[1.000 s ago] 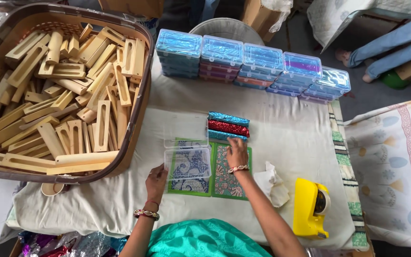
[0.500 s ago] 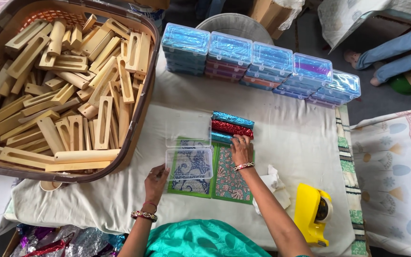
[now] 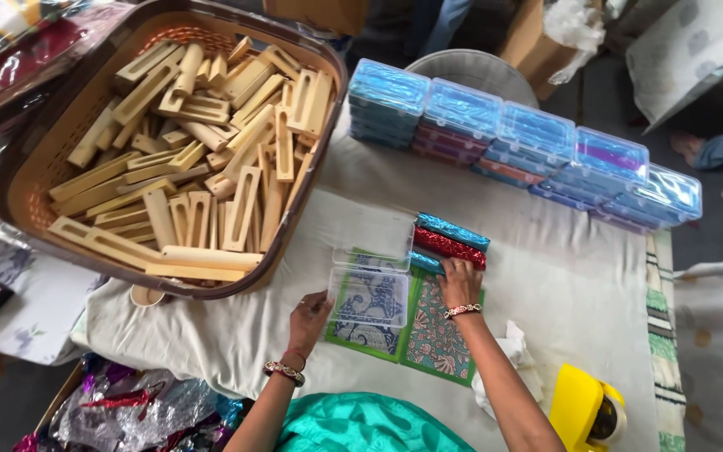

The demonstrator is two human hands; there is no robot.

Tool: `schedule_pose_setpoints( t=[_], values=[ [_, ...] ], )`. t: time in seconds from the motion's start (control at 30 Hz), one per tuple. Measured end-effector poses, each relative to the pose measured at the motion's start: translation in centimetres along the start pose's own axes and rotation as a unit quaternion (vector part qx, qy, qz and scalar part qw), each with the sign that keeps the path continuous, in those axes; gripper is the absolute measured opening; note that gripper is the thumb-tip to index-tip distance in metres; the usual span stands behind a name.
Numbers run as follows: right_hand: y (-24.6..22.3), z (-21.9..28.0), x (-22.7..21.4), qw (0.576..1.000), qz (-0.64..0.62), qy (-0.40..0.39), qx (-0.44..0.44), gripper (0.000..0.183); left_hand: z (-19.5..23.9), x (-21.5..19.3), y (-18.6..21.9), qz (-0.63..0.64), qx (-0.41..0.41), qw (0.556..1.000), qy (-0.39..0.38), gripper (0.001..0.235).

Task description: Packing small colorful foil rolls into cases and cleaning wooden blocks with a cloth.

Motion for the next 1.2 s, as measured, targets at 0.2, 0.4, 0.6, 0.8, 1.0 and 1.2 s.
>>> schedule_pose_setpoints(
  t=[0.2,0.4,0.6,0.8,1.0,1.2],
  values=[
    [-0.4,-0.5,0.6,0.998,0.035,-0.023,-0.039,0.041,-0.2,0.2,-0.7,0.022,0.003,1.000,-0.012,0.042],
    [-0.9,-0.1,0.0,0.991,0.080,-0.092,-0.059,0.033,0.2,-0.1,0.4,-0.007,0.007,1.000,-0.008,0.041],
    [3.2,3.7,-0.4,0.982,-0.086,-0.168,0.010,0.040,-0.6,0.5,-1.1,-0.017,0.035,0.999,-0.007,0.040],
    [7.2,8.2,3.3,0.871,-0.422,-0.252,0.013,0.042,-1.3,3.8,0.6,-0.171,0.040,0.984,-0.034,0.036],
    [0.4,8.3,-1.8,0.874,-0.362,-0.321,-0.048,0.048,-1.6,5.4,2.4,-0.230,0.064,0.969,-0.065,0.034],
    [-9.3,4.9,-2.6,0.930,-0.067,-0.334,-0.135,0.033,-1.7,5.6,2.2,-0.219,0.067,0.968,-0.102,0.038]
  ],
)
Point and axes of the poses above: each hand's wrist, its own z-axis away from the middle knuckle, its own x-axis out of the palm, y = z × x, the point moved 9 cm from there along -z, towards the middle knuckle, and after that the axes turned 8 degrees about -y, right-handed, at the moved point
